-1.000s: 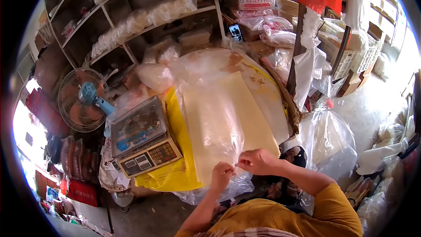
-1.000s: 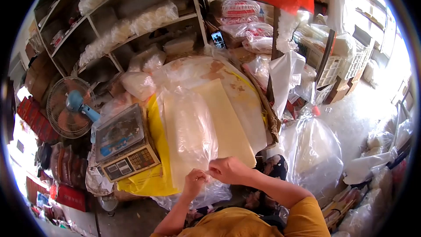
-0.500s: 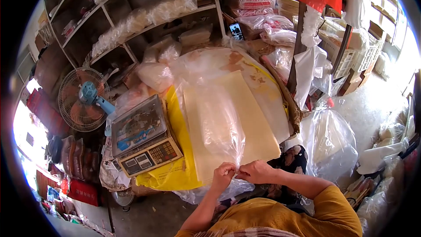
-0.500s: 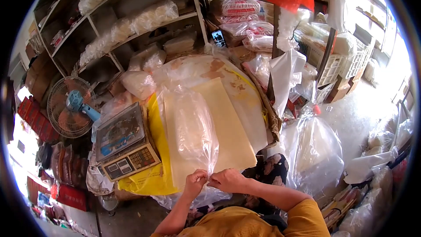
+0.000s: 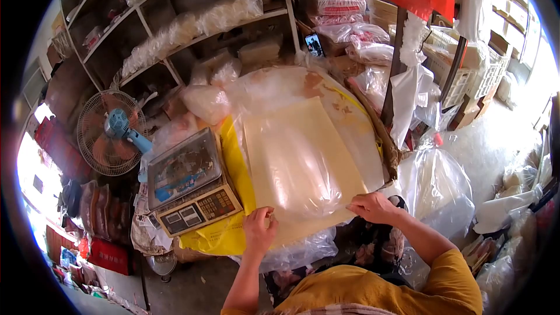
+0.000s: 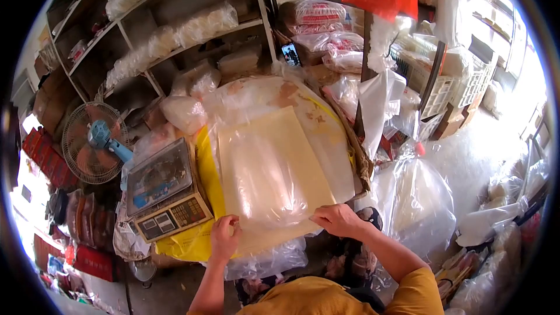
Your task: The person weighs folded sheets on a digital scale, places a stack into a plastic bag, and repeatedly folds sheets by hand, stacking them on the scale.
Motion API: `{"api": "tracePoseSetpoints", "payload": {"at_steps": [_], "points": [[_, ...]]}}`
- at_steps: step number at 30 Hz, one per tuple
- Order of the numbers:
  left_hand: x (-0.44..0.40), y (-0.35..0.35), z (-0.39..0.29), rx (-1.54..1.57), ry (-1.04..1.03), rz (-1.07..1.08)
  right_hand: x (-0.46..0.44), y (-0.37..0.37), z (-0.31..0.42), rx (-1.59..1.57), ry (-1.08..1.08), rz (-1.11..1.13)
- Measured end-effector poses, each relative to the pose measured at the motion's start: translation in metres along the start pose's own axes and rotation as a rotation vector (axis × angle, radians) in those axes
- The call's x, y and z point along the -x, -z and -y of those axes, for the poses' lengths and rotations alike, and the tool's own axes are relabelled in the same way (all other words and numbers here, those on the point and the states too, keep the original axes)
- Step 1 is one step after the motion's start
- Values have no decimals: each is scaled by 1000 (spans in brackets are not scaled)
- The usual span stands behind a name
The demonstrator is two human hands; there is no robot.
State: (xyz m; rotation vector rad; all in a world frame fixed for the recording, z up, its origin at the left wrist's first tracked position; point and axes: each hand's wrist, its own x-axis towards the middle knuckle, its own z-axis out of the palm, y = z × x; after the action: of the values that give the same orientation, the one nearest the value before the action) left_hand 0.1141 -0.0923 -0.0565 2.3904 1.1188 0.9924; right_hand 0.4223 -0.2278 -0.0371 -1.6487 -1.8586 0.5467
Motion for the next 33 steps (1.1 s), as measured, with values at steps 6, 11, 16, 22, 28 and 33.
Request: {"api": "tracePoseSetpoints", "payload": {"at_steps": [6, 11, 16, 22, 28, 33], "points": [[14, 6, -57, 312, 167, 125, -11, -29, 48, -321, 267, -15], [3, 17, -103, 536, -130, 203, -22, -64, 44, 108, 438, -10], [-4, -10, -84, 355, -180, 153, -23, -55, 50, -88, 378, -74], [7, -27, -69, 476, 123, 243, -13, -50, 65, -521, -90, -119], [-1, -21, -73, 436, 175, 362, -17, -51, 57, 266, 438, -337], [-1, -19, -73, 461, 72, 339, -13, -37, 62, -60, 59, 98]]}}
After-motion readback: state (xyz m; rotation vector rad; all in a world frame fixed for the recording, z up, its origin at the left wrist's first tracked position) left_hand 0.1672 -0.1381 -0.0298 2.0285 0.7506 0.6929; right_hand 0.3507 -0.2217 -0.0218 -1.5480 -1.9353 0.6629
